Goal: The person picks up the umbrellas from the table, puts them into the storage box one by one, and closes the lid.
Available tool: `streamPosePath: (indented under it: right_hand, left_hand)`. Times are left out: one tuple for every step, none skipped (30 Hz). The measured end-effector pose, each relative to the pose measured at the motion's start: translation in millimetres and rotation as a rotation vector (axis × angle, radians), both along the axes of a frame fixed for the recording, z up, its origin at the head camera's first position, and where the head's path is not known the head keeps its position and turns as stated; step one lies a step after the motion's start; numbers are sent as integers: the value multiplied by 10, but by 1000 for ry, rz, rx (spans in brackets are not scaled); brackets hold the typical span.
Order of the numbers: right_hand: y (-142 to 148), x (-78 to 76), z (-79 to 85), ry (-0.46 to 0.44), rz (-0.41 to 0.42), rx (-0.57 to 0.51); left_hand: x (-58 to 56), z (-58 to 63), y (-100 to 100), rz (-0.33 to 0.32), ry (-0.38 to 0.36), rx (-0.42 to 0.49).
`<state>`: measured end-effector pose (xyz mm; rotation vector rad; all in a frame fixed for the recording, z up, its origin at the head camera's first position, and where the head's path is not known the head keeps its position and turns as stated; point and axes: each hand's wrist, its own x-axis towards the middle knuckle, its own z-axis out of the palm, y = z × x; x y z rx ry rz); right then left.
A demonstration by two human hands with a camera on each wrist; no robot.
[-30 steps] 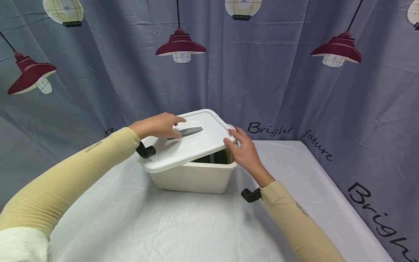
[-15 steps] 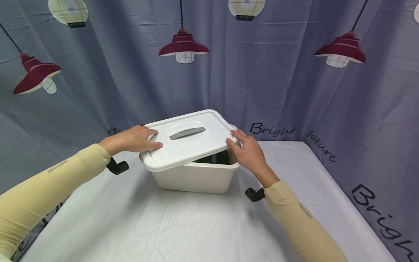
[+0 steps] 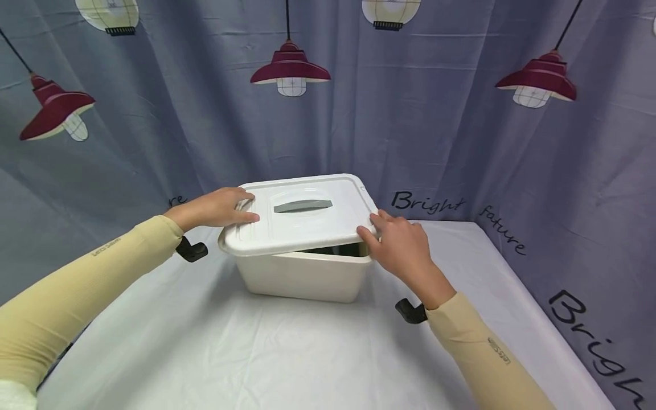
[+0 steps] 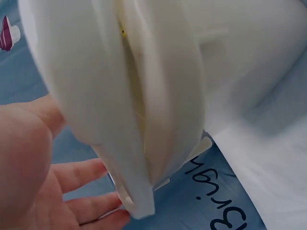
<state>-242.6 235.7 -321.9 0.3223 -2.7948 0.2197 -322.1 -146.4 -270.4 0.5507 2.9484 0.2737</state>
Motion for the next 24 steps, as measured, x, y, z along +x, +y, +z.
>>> streamPosePath:
  right_hand:
    - [-9, 40, 9, 8, -1, 14]
    - [-19, 78, 14, 19, 0, 26]
    - [-28, 117, 15, 32, -1, 35]
    - [-38, 152, 12, 50, 1, 40]
    - [-48, 187, 6, 70, 4, 49]
    - [-59, 220, -1, 91, 8, 57]
    - [-69, 250, -9, 115, 14, 63]
    - [-80, 281, -17, 138, 20, 67]
    - [-89, 313, -26, 166, 28, 70]
    - [-101, 343, -34, 196, 40, 72]
    - [-111, 373, -40, 225, 47, 78]
    - [-123, 402, -46, 253, 54, 81]
    - [-135, 431, -52, 279, 62, 85]
    - [-148, 461, -58, 298, 70, 88]
    - [-161, 489, -66, 311, 77, 93]
    - [-175, 514, -73, 317, 84, 102]
    - [-188, 537, -80, 317, 85, 112]
    - [-201, 556, -88, 313, 88, 117]
    - [-212, 573, -96, 307, 90, 122]
    - [-222, 587, -103, 300, 89, 124]
    - [-228, 596, -111, 297, 87, 127]
    - [-231, 604, -117, 298, 84, 127]
    - [-232, 610, -123, 300, 80, 123]
    - [-230, 613, -130, 305, 79, 119]
  left_hand:
    - [-14, -5, -2, 10, 10, 6]
    - [-26, -10, -3, 21, 17, 15]
    - [-35, -17, -5, 29, 22, 23]
    - [-45, -24, -7, 37, 24, 34]
    - [-53, -31, -9, 40, 24, 44]
    - [-61, -38, -12, 40, 23, 54]
    - [-71, -44, -15, 39, 21, 63]
    - [-81, -46, -21, 37, 19, 74]
    - [-90, -47, -28, 35, 17, 85]
    - [-100, -46, -37, 29, 15, 94]
    - [-113, -44, -47, 24, 11, 104]
    - [-126, -41, -58, 20, 7, 113]
    - [-140, -38, -71, 15, 3, 118]
    - [-152, -34, -84, 14, -1, 120]
    - [-162, -32, -97, 15, -5, 121]
    - [-174, -32, -112, 19, -9, 119]
    - [-183, -34, -126, 25, -12, 113]
    - [-188, -36, -138, 29, -13, 104]
    - [-188, -40, -149, 33, -16, 90]
    - [-185, -46, -158, 35, -18, 74]
    - [-181, -53, -165, 39, -20, 64]
    - [-175, -61, -169, 40, -25, 56]
    - [-167, -69, -170, 39, -29, 49]
    - [-160, -76, -170, 38, -32, 44]
